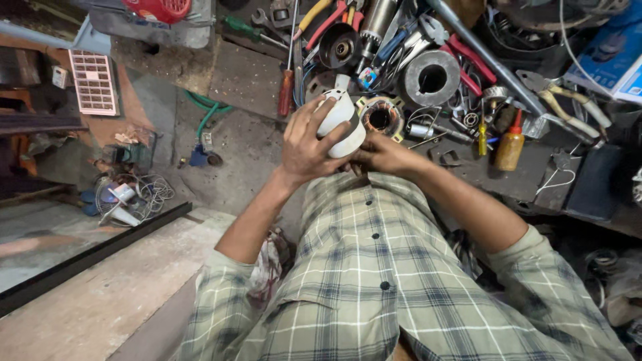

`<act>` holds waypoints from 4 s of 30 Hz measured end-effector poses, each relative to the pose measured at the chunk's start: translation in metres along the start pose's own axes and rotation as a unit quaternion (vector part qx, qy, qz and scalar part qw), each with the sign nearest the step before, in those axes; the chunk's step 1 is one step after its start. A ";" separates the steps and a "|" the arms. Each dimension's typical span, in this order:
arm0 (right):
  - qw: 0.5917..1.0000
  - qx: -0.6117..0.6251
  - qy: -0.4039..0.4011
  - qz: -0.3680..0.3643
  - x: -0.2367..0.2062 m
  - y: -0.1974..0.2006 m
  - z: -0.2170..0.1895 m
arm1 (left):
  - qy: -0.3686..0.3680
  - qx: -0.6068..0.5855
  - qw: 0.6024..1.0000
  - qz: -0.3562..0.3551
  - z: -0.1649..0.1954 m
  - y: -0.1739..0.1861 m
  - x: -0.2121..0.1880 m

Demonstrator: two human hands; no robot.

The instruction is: The person works on a small electric motor at a cluttered workbench, pulling the rotor out of the white stator housing and setting parts on the bench. They handle the motor housing and rotor, reposition the parts, and use a screwdriver on the motor near the end.

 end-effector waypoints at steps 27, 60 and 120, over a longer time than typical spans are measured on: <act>0.924 -0.196 0.206 0.255 -0.014 -0.007 -0.023 | -0.064 0.041 0.996 0.056 0.015 0.040 0.028; 0.750 -0.458 0.116 0.464 -0.087 0.159 -0.050 | 0.456 -0.722 0.459 0.244 -0.021 -0.035 -0.113; 0.766 -0.426 0.325 0.356 -0.116 -0.032 0.003 | 0.497 -0.664 0.456 0.323 -0.081 -0.025 -0.076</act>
Point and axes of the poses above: each hand's wrist, its own x-axis towards the middle knuckle, its own y-axis out of the back of the hand, z = x × y, the point moved 4 cm from there along x, towards the middle knuckle, and after that the axes turned 2 degrees about -y, right-handed, at the moved point
